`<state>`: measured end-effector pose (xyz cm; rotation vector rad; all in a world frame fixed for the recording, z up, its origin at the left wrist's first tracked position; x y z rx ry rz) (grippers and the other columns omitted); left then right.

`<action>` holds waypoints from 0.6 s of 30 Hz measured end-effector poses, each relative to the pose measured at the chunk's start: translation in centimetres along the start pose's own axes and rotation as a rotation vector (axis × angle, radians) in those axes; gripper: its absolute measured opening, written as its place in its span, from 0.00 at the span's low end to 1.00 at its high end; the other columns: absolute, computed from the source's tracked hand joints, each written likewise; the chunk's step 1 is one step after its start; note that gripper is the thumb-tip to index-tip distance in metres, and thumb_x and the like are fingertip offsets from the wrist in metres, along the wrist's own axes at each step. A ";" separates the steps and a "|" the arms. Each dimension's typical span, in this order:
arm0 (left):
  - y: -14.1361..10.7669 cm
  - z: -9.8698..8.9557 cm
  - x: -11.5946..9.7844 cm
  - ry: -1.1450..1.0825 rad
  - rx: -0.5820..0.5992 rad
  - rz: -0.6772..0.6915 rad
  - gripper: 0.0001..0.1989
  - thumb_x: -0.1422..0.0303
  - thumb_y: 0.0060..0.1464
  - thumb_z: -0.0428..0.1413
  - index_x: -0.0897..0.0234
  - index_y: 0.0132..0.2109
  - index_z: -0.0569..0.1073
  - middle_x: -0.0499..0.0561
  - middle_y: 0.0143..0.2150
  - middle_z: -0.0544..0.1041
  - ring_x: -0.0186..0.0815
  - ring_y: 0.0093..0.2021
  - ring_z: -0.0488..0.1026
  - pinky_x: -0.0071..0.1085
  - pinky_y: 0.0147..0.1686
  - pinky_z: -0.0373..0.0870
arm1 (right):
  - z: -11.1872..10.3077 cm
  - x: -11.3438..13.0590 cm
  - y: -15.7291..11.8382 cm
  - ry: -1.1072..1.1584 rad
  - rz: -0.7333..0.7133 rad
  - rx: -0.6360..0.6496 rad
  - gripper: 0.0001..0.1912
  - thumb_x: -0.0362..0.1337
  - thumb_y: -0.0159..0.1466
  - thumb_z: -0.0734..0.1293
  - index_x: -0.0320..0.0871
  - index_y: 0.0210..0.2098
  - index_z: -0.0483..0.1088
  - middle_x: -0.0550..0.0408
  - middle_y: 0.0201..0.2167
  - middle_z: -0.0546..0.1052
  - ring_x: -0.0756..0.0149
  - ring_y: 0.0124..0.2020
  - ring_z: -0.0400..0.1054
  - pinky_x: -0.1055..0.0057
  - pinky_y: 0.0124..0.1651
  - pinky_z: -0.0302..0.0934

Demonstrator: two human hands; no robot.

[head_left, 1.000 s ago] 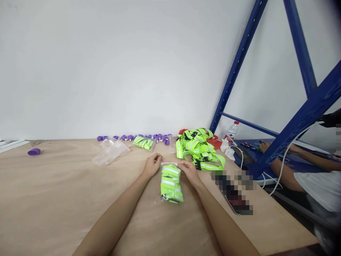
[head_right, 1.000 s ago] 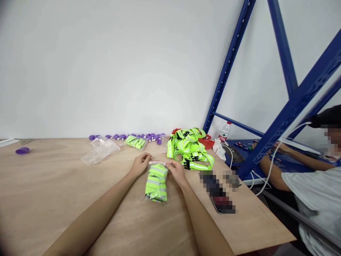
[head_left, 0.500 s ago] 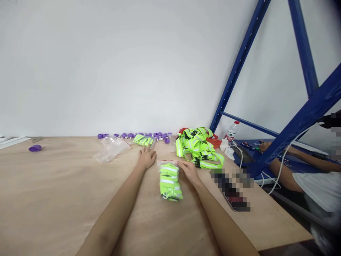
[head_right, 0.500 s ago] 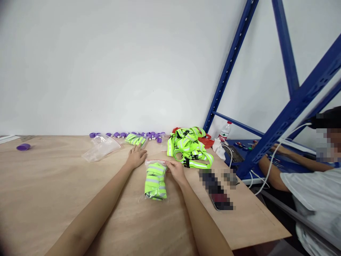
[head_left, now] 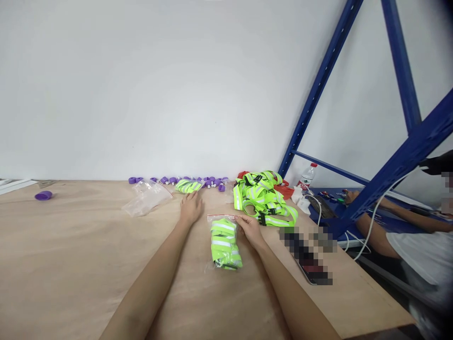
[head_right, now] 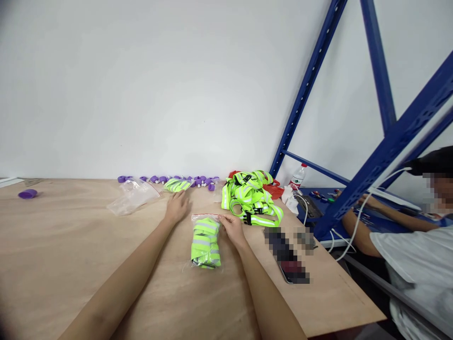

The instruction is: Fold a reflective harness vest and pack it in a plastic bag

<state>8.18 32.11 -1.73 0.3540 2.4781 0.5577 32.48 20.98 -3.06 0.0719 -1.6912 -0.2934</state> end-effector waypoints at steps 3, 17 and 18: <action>0.0 -1.7 -0.3 -0.055 -0.085 0.063 0.18 0.67 0.66 0.43 0.63 0.48 0.77 0.56 0.53 0.78 0.44 0.57 0.69 0.42 0.60 0.63 | 0.0 0.3 -0.2 0.003 -0.003 0.013 0.26 0.56 0.59 0.70 0.43 0.18 0.65 0.62 0.11 0.59 0.72 0.15 0.52 0.74 0.21 0.44; -1.1 -2.9 -1.6 0.079 -0.093 0.013 0.13 0.58 0.60 0.53 0.59 0.47 0.74 0.58 0.53 0.76 0.52 0.55 0.68 0.48 0.54 0.62 | 0.1 -0.2 -0.1 0.042 0.028 0.019 0.26 0.60 0.57 0.70 0.43 0.22 0.67 0.64 0.08 0.57 0.73 0.11 0.48 0.73 0.17 0.39; -1.2 -2.6 -1.8 0.097 -0.061 0.023 0.15 0.57 0.59 0.55 0.59 0.49 0.74 0.58 0.55 0.75 0.53 0.57 0.66 0.49 0.55 0.62 | 0.1 -0.2 -0.1 0.042 0.030 0.018 0.26 0.60 0.57 0.70 0.43 0.22 0.67 0.64 0.08 0.57 0.73 0.11 0.48 0.73 0.17 0.39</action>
Point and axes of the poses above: each hand's wrist, its own y-axis towards the middle knuckle, its own z-axis out of the palm, x = y × z, the point moved 6 cm from there along y, towards the middle knuckle
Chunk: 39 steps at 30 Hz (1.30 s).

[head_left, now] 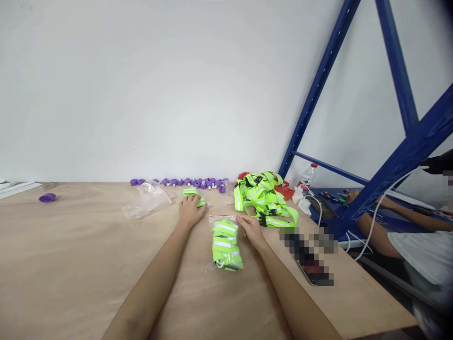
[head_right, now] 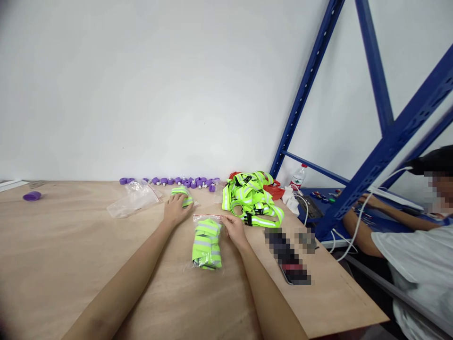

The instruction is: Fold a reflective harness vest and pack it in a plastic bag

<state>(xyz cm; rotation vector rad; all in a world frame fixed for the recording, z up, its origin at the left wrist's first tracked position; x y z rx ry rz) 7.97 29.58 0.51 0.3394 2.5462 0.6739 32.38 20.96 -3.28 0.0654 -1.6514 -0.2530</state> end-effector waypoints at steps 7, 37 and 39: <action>-0.1 0.6 -0.5 0.060 0.145 0.050 0.17 0.72 0.58 0.50 0.56 0.52 0.74 0.54 0.59 0.74 0.47 0.62 0.65 0.49 0.63 0.54 | -0.1 0.0 -0.1 -0.010 0.010 -0.018 0.25 0.59 0.58 0.70 0.43 0.23 0.68 0.64 0.08 0.57 0.72 0.11 0.47 0.73 0.18 0.38; -0.4 1.3 0.4 0.037 0.132 -0.041 0.20 0.76 0.57 0.46 0.58 0.54 0.71 0.56 0.66 0.67 0.46 0.69 0.56 0.53 0.67 0.49 | 3.5 6.5 4.4 -0.036 -0.229 0.049 0.22 0.49 0.53 0.74 0.44 0.44 0.79 0.47 0.53 0.77 0.52 0.53 0.72 0.59 0.50 0.70; -0.4 1.5 0.3 0.033 0.134 -0.043 0.21 0.75 0.57 0.47 0.59 0.55 0.70 0.57 0.67 0.66 0.47 0.70 0.55 0.54 0.68 0.47 | 2.9 5.5 3.9 0.014 -0.150 0.017 0.23 0.49 0.50 0.76 0.43 0.41 0.79 0.45 0.53 0.77 0.53 0.46 0.75 0.63 0.41 0.72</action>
Point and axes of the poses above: each hand's wrist, its own y-axis towards the middle knuckle, its own z-axis out of the palm, x = y × z, the point moved 6 cm from there along y, towards the middle knuckle
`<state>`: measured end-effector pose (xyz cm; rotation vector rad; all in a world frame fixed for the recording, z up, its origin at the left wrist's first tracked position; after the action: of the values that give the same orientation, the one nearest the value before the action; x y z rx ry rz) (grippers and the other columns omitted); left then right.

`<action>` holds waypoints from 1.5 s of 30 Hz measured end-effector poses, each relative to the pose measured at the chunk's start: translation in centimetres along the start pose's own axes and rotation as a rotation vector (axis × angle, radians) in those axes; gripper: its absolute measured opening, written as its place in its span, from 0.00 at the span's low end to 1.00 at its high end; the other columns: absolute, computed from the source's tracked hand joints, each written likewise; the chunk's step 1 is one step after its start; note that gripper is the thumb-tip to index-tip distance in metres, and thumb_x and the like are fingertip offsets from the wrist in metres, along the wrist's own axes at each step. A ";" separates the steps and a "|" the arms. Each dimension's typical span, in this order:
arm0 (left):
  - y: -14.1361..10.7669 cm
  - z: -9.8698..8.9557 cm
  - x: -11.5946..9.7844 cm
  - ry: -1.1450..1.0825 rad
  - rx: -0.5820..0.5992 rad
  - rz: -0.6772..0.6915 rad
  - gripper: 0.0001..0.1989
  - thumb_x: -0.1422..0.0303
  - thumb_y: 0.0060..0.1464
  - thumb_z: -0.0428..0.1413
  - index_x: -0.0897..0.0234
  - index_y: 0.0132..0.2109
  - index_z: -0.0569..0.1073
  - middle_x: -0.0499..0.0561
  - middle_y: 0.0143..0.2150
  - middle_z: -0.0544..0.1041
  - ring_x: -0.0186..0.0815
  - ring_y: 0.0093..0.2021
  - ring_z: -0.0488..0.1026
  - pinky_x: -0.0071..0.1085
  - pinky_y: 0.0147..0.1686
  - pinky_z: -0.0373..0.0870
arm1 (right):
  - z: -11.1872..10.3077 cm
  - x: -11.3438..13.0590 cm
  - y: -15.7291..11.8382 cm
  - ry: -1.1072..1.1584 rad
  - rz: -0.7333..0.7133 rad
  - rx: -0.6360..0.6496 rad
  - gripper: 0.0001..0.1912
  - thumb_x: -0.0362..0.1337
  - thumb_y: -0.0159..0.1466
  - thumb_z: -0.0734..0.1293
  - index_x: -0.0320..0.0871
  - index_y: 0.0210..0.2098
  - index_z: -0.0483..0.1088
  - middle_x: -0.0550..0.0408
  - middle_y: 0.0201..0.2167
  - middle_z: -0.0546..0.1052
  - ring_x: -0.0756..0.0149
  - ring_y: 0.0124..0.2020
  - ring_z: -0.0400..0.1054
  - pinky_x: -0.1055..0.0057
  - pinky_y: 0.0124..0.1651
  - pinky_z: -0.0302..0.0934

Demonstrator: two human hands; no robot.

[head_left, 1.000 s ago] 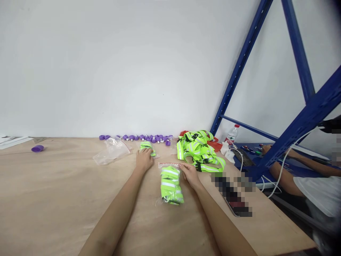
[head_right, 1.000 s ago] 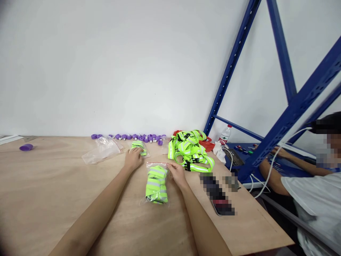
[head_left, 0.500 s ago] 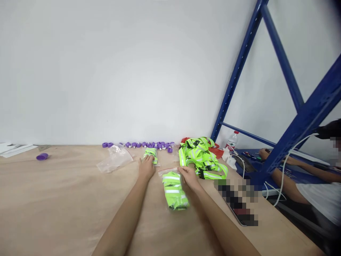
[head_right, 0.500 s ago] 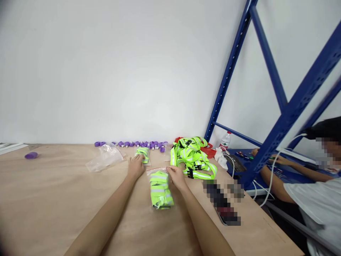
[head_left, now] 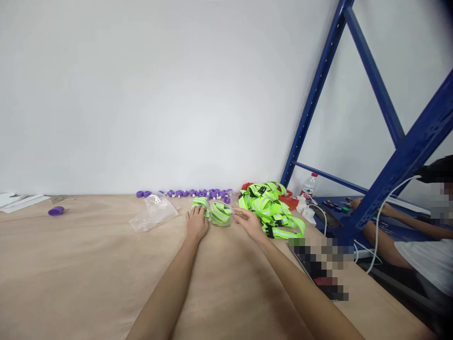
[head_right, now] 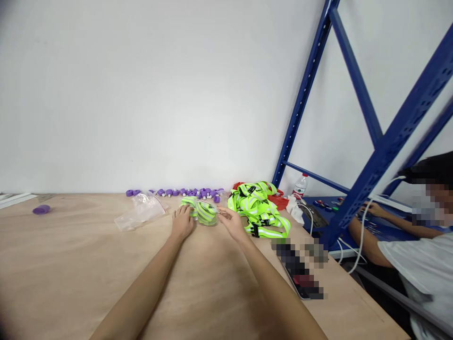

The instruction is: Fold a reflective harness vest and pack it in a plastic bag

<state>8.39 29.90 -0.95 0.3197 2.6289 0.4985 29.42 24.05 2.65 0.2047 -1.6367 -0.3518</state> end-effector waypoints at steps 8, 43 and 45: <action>-0.1 0.4 -0.2 -0.018 0.018 0.004 0.22 0.74 0.56 0.47 0.57 0.57 0.70 0.56 0.66 0.67 0.49 0.68 0.56 0.58 0.68 0.45 | -1.0 0.8 2.3 0.078 0.076 -0.132 0.22 0.53 0.50 0.75 0.44 0.31 0.68 0.49 0.34 0.78 0.57 0.31 0.76 0.66 0.29 0.72; -1.0 0.1 -4.1 -0.290 0.198 0.384 0.33 0.44 0.59 0.52 0.50 0.67 0.64 0.54 0.71 0.60 0.53 0.71 0.51 0.58 0.69 0.40 | -17.6 -2.0 12.6 -1.321 0.420 -0.157 0.29 0.47 0.64 0.68 0.36 0.59 0.69 0.32 0.53 0.74 0.39 0.55 0.69 0.48 0.55 0.63; -0.9 0.5 -4.1 -0.258 0.232 0.377 0.41 0.39 0.54 0.55 0.49 0.69 0.60 0.54 0.73 0.57 0.54 0.72 0.48 0.60 0.69 0.37 | -18.5 -1.2 13.5 -1.287 0.400 -0.192 0.23 0.45 0.63 0.68 0.37 0.53 0.74 0.35 0.49 0.76 0.42 0.53 0.71 0.53 0.54 0.64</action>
<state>12.06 28.01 -0.21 0.9013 2.3790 0.2457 48.91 35.16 7.40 -0.6280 -2.8066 -0.3393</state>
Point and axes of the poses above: each hand's wrist, its own y-axis towards the middle knuckle, its own z-axis out of the palm, x = y × z, the point moved 6 cm from there along y, towards the middle knuckle
